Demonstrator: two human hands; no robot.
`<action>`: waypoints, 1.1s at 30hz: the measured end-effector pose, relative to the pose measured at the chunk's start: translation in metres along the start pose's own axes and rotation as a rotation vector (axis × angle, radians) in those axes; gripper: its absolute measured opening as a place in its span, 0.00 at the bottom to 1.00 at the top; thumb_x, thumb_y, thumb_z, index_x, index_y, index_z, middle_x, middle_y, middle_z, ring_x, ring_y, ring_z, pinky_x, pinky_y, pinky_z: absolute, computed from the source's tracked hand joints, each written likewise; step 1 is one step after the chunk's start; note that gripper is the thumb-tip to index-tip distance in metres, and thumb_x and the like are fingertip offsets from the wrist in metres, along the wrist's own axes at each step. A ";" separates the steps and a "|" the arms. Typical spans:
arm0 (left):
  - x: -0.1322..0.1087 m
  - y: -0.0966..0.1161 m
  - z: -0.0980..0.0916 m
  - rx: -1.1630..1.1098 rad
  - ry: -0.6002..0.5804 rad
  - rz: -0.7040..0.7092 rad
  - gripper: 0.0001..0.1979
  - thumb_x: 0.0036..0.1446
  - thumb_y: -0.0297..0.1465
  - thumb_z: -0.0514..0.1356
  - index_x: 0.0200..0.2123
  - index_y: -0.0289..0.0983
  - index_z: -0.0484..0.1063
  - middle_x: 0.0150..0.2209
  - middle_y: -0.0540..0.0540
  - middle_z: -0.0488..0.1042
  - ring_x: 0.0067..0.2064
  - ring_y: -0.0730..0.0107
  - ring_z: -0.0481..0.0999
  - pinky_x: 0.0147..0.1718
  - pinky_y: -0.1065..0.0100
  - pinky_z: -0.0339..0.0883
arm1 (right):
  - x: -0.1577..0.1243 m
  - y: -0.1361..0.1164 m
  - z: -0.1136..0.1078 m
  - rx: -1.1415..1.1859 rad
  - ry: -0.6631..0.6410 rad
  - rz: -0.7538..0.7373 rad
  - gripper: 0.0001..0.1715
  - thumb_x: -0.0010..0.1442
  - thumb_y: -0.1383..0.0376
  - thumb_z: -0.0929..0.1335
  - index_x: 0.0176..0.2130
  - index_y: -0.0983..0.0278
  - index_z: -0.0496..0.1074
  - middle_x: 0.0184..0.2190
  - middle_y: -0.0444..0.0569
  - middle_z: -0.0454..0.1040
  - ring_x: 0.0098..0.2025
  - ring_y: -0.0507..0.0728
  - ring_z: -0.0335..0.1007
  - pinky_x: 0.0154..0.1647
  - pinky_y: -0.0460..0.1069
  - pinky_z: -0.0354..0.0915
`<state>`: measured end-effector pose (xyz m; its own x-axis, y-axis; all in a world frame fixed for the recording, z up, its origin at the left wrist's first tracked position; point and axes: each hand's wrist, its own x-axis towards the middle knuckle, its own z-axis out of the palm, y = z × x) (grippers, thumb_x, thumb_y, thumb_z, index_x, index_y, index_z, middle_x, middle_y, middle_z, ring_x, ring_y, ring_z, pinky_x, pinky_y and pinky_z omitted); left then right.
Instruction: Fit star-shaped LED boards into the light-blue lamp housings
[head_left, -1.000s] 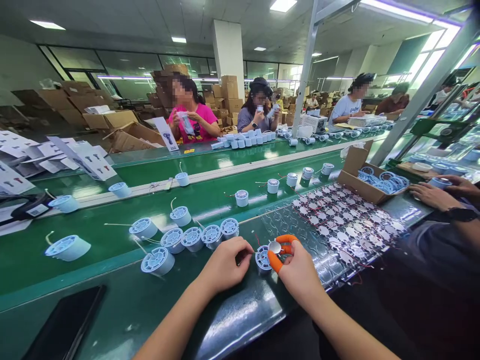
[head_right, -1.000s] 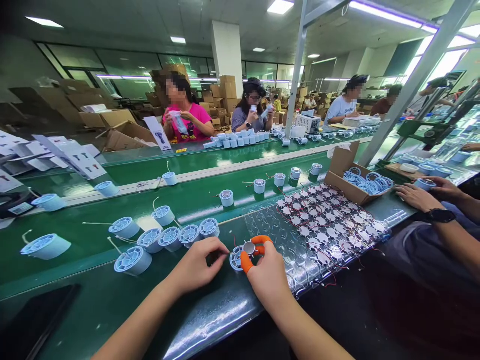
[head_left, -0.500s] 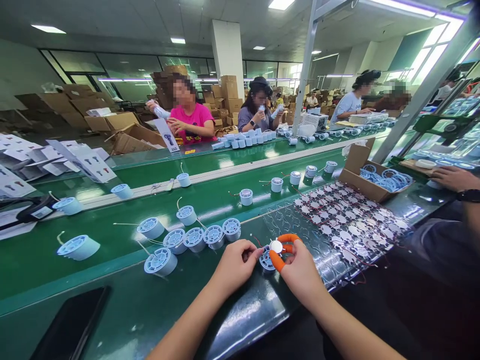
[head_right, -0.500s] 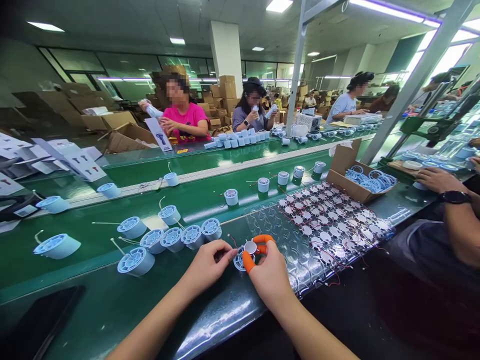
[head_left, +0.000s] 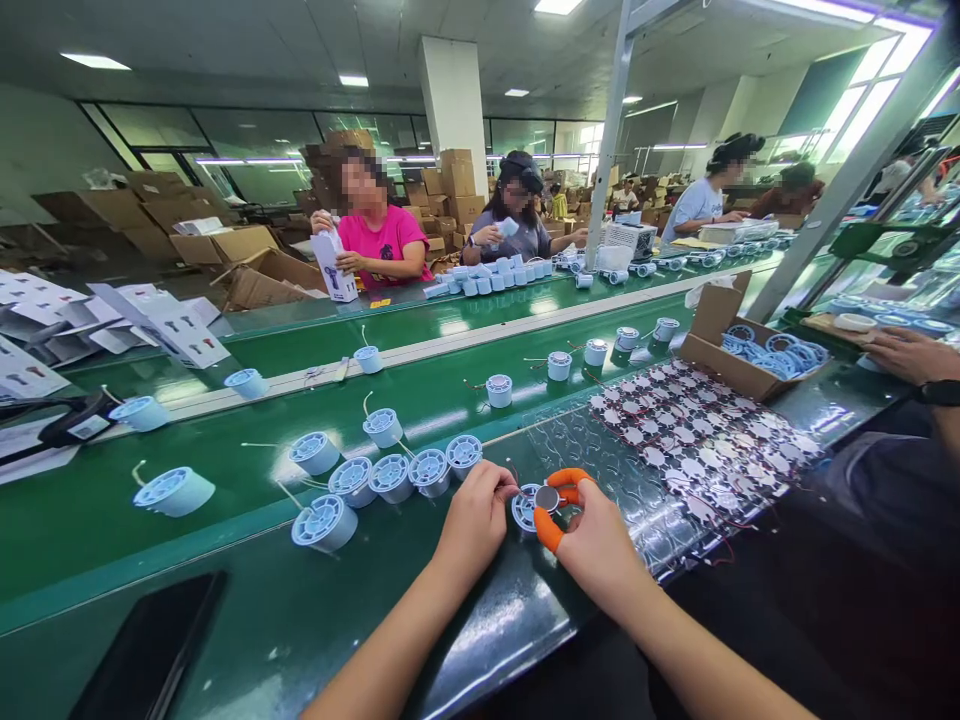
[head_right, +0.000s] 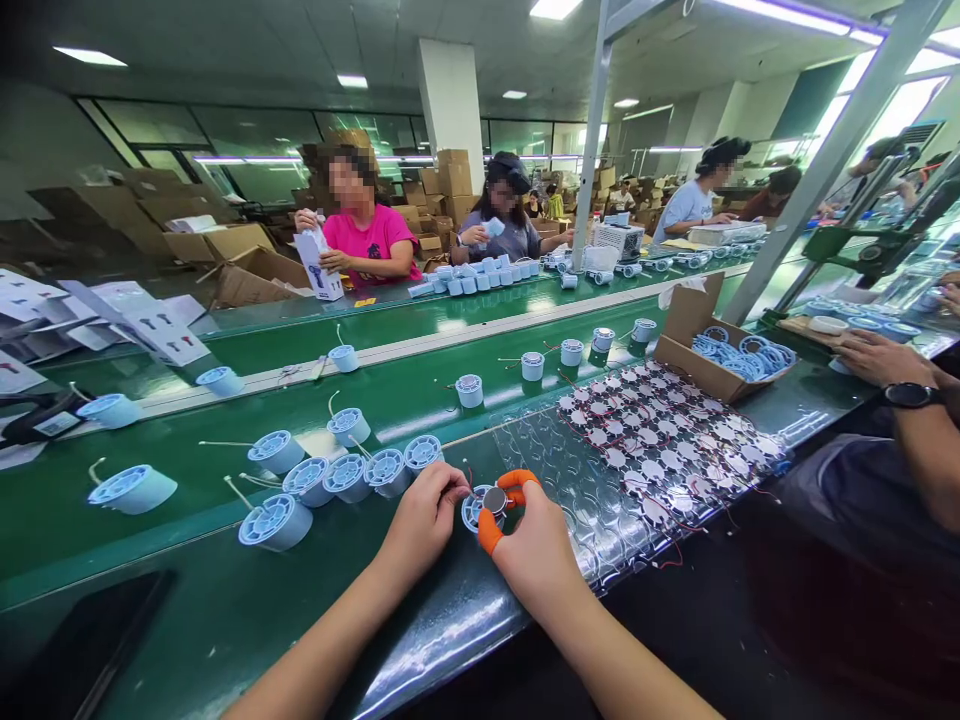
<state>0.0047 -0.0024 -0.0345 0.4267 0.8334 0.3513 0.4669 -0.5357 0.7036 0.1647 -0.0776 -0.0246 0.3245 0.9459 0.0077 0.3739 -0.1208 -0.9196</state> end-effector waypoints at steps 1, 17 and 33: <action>0.000 -0.002 0.002 -0.013 0.002 -0.031 0.08 0.63 0.25 0.52 0.33 0.39 0.68 0.36 0.46 0.74 0.40 0.64 0.73 0.40 0.66 0.65 | 0.000 0.001 0.000 -0.019 -0.001 -0.015 0.19 0.52 0.61 0.70 0.45 0.60 0.69 0.36 0.46 0.80 0.17 0.49 0.61 0.18 0.46 0.55; -0.003 -0.005 0.009 -0.200 -0.062 -0.364 0.07 0.61 0.30 0.54 0.29 0.38 0.66 0.22 0.51 0.72 0.21 0.70 0.71 0.24 0.70 0.62 | -0.006 0.000 0.004 0.112 -0.010 0.056 0.21 0.55 0.58 0.70 0.48 0.61 0.67 0.38 0.50 0.79 0.14 0.49 0.64 0.15 0.46 0.56; -0.008 0.009 -0.004 -0.202 -0.119 -0.212 0.08 0.61 0.27 0.54 0.29 0.39 0.66 0.34 0.45 0.78 0.32 0.66 0.78 0.32 0.67 0.71 | -0.006 -0.003 0.004 0.410 0.093 -0.029 0.26 0.54 0.57 0.75 0.50 0.61 0.69 0.25 0.39 0.72 0.18 0.45 0.51 0.19 0.43 0.52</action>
<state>0.0026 -0.0131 -0.0287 0.4298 0.8952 0.1177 0.3965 -0.3042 0.8661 0.1585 -0.0815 -0.0238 0.4029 0.9137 0.0540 0.0129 0.0533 -0.9985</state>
